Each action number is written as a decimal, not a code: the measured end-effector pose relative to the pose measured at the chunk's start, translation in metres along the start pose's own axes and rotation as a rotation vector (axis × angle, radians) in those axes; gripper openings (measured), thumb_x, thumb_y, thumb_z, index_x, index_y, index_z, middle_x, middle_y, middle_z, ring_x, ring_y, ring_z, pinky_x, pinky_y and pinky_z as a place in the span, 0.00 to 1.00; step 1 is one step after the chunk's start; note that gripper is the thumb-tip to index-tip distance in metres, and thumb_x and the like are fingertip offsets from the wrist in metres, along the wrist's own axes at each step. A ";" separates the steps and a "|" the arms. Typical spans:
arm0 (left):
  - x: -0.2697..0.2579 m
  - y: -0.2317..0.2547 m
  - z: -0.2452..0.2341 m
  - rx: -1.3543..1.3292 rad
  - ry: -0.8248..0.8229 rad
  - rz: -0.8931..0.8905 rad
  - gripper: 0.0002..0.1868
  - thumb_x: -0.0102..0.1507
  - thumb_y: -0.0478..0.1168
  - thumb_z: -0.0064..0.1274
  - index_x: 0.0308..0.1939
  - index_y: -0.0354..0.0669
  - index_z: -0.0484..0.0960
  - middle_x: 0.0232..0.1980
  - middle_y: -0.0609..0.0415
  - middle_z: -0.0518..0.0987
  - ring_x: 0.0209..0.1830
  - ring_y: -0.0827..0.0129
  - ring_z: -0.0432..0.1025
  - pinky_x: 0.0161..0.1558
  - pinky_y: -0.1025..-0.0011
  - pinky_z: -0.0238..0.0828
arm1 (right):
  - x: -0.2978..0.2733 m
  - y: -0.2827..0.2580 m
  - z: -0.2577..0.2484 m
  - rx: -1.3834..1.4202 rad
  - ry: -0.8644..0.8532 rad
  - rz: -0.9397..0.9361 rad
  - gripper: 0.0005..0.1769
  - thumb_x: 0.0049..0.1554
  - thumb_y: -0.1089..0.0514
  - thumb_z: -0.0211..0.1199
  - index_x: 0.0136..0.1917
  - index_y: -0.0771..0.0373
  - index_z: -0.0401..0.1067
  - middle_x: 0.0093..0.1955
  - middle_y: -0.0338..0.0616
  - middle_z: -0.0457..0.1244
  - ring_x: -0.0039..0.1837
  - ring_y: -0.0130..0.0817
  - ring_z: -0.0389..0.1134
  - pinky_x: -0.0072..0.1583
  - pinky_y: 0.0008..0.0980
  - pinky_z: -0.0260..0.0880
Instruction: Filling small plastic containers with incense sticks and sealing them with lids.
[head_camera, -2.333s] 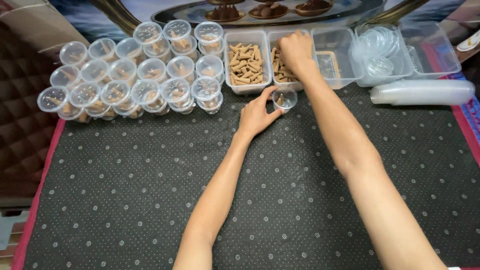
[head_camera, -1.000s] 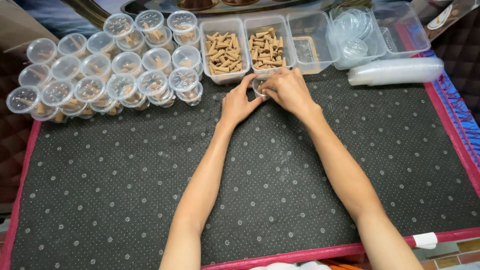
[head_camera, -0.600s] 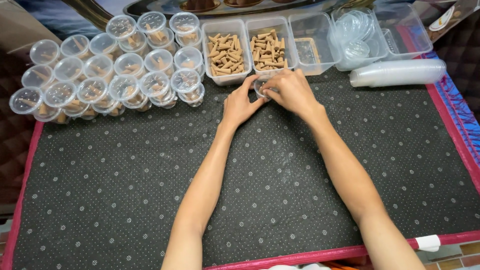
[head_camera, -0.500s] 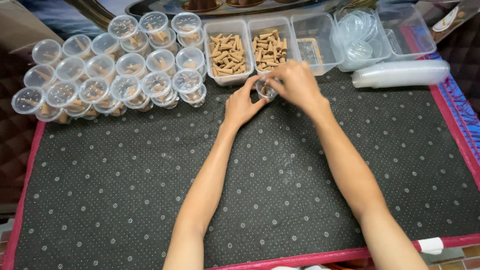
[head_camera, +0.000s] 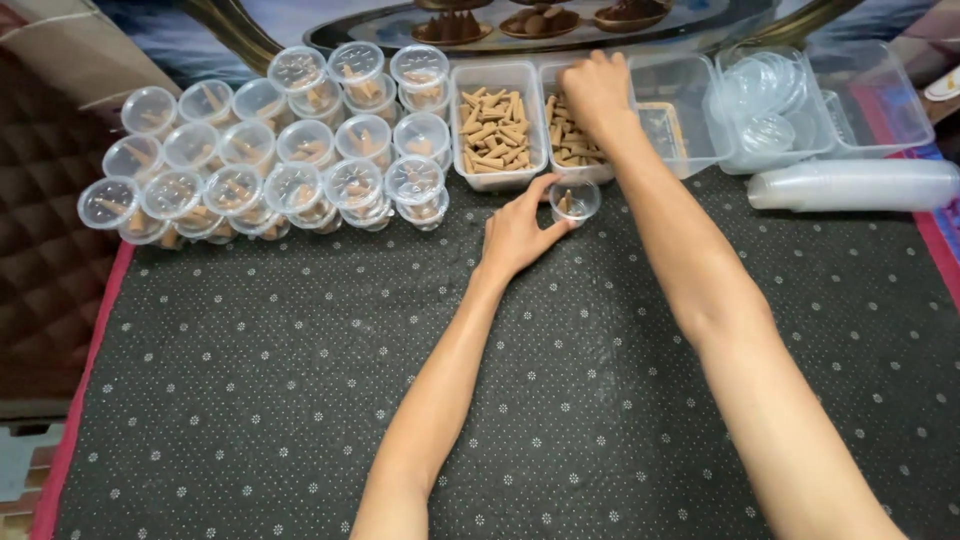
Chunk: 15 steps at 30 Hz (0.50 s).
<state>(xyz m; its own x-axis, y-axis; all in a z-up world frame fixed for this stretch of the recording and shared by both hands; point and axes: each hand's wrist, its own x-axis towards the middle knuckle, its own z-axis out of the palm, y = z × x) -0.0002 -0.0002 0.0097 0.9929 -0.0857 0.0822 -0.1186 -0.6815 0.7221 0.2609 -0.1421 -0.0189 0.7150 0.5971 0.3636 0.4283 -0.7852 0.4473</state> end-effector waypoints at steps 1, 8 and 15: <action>0.001 0.000 0.000 -0.001 0.000 -0.002 0.34 0.59 0.58 0.57 0.68 0.66 0.64 0.63 0.57 0.82 0.61 0.50 0.76 0.49 0.47 0.71 | 0.001 -0.001 -0.004 0.001 -0.001 -0.002 0.06 0.55 0.56 0.63 0.42 0.50 0.81 0.43 0.39 0.73 0.52 0.47 0.70 0.50 0.50 0.64; 0.002 -0.005 0.005 0.009 0.018 0.017 0.34 0.59 0.59 0.57 0.68 0.66 0.64 0.63 0.59 0.81 0.59 0.52 0.77 0.45 0.50 0.71 | 0.000 0.001 0.003 -0.028 0.026 -0.008 0.05 0.54 0.56 0.65 0.41 0.49 0.81 0.41 0.35 0.72 0.51 0.44 0.69 0.49 0.48 0.62; 0.001 -0.003 0.003 0.000 0.001 0.026 0.34 0.60 0.59 0.57 0.68 0.64 0.64 0.63 0.57 0.81 0.59 0.52 0.77 0.48 0.47 0.72 | -0.031 0.008 -0.065 0.259 0.152 0.052 0.07 0.63 0.54 0.64 0.50 0.59 0.72 0.35 0.40 0.70 0.47 0.50 0.71 0.48 0.49 0.64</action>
<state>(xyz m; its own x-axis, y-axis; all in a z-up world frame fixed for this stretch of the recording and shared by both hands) 0.0014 -0.0004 0.0063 0.9896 -0.1023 0.1015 -0.1440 -0.6794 0.7195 0.2064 -0.1559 0.0269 0.6571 0.5574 0.5074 0.5341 -0.8193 0.2084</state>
